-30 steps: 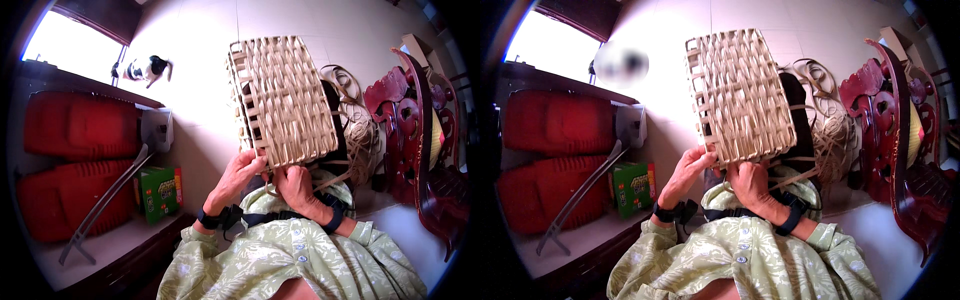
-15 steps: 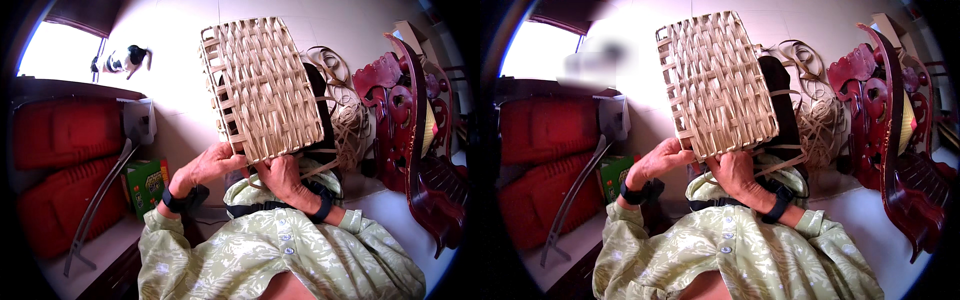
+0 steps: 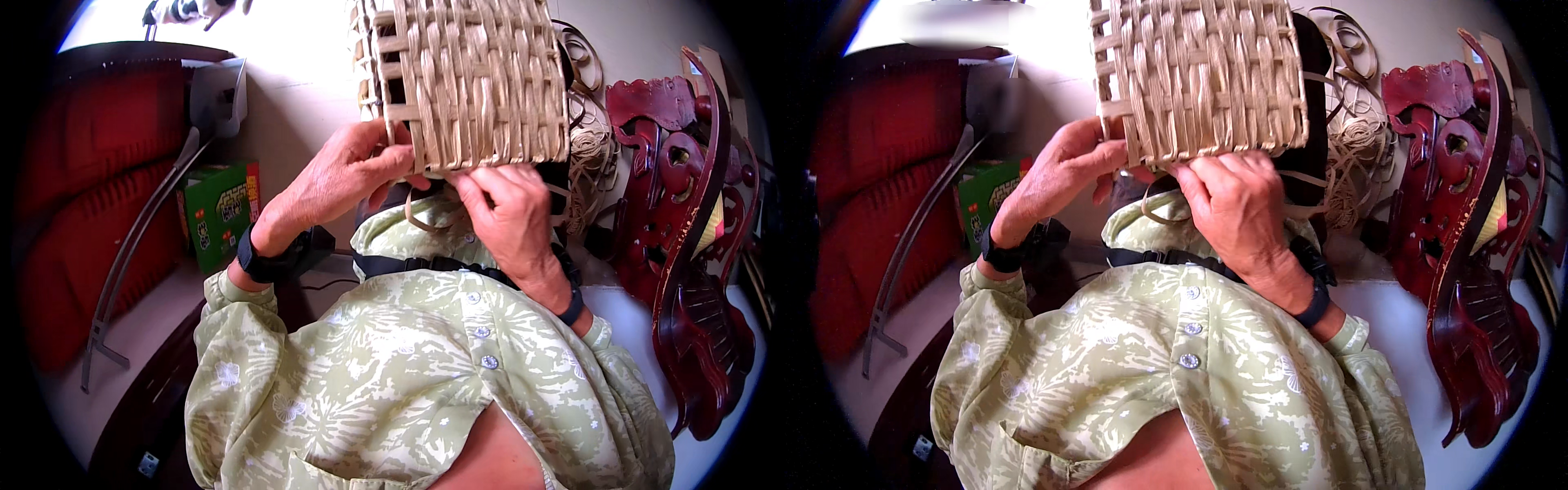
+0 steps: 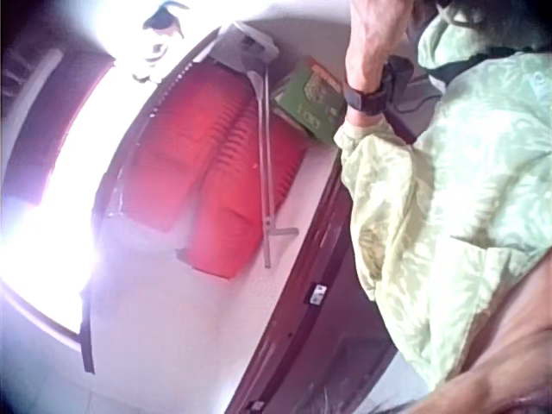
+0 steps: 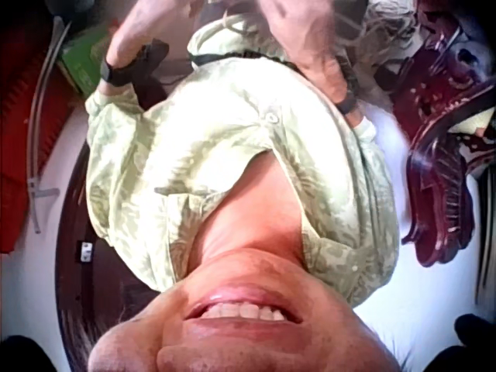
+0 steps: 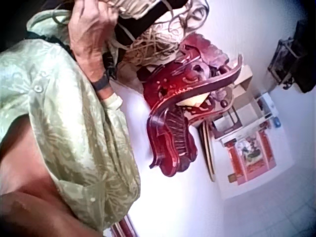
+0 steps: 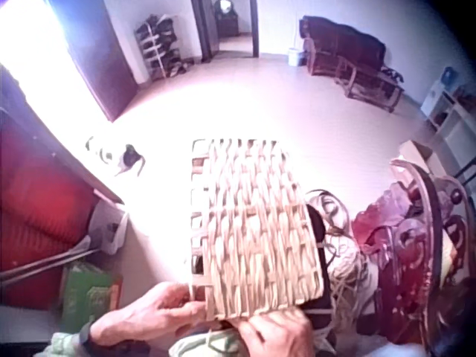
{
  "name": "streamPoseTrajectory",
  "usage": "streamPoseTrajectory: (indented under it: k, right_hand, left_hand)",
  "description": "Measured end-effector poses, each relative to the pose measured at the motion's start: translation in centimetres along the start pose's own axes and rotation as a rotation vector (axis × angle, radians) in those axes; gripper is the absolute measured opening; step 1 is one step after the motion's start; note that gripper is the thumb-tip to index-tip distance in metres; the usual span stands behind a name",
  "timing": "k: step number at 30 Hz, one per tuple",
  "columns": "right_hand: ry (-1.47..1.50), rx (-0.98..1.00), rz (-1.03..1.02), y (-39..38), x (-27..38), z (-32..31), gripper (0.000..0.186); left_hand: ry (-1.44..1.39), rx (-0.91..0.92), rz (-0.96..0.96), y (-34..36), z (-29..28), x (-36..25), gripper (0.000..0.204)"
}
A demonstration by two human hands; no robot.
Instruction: The person weaves a basket by hand, threading strips of material through the existing structure and pressing them into place.
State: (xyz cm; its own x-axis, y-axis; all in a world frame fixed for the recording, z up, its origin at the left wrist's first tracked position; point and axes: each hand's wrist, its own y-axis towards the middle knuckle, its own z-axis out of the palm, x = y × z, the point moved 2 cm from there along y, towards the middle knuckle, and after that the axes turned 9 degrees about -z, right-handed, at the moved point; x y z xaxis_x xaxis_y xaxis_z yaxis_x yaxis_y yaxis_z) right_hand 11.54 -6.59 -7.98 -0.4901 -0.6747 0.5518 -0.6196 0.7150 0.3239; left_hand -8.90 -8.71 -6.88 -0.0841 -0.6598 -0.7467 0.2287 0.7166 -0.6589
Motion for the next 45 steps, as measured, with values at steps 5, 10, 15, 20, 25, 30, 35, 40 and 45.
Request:
streamPoseTrajectory:
  k: [5,10,15,20,25,30,35,40,45]
  right_hand:
    - [0.102,-0.107,-0.098,2.1,1.9,-1.3,0.013]
    - [0.184,-0.205,-0.220,4.7,2.7,-2.2,0.008]
    - [0.311,-0.066,-0.132,6.1,0.8,-0.3,0.011]
    - [0.338,0.072,-0.227,5.4,1.0,-0.3,0.024]
    - [0.199,0.093,-0.422,5.4,0.7,-0.8,0.028]
    - [0.214,0.156,-0.409,5.6,0.3,-1.2,0.023]
    - [0.103,0.208,-0.347,5.9,1.4,-1.0,0.019]
    - [0.201,0.274,-0.278,6.9,0.4,-0.9,0.018]
    - [0.261,0.373,-0.200,7.8,0.8,-0.6,0.012]
  left_hand:
    - [-0.141,-0.027,0.114,-0.2,-1.0,0.3,0.021]
    - [-0.279,-0.026,0.131,-1.0,0.1,0.6,0.026]
    - [-0.389,-0.073,0.201,-1.0,1.1,1.7,0.025]
    - [-0.510,-0.099,0.176,-1.5,1.5,2.2,0.024]
    - [-0.632,-0.044,0.176,-1.3,1.0,2.5,0.021]
    - [-0.695,-0.006,0.202,-1.3,0.8,3.2,0.018]
    - [-0.663,-0.291,0.174,-2.4,0.7,3.0,0.015]
    - [-0.725,-0.275,0.157,-1.8,0.4,3.2,0.016]
    - [-0.840,-0.216,0.198,-1.4,0.7,3.6,0.015]
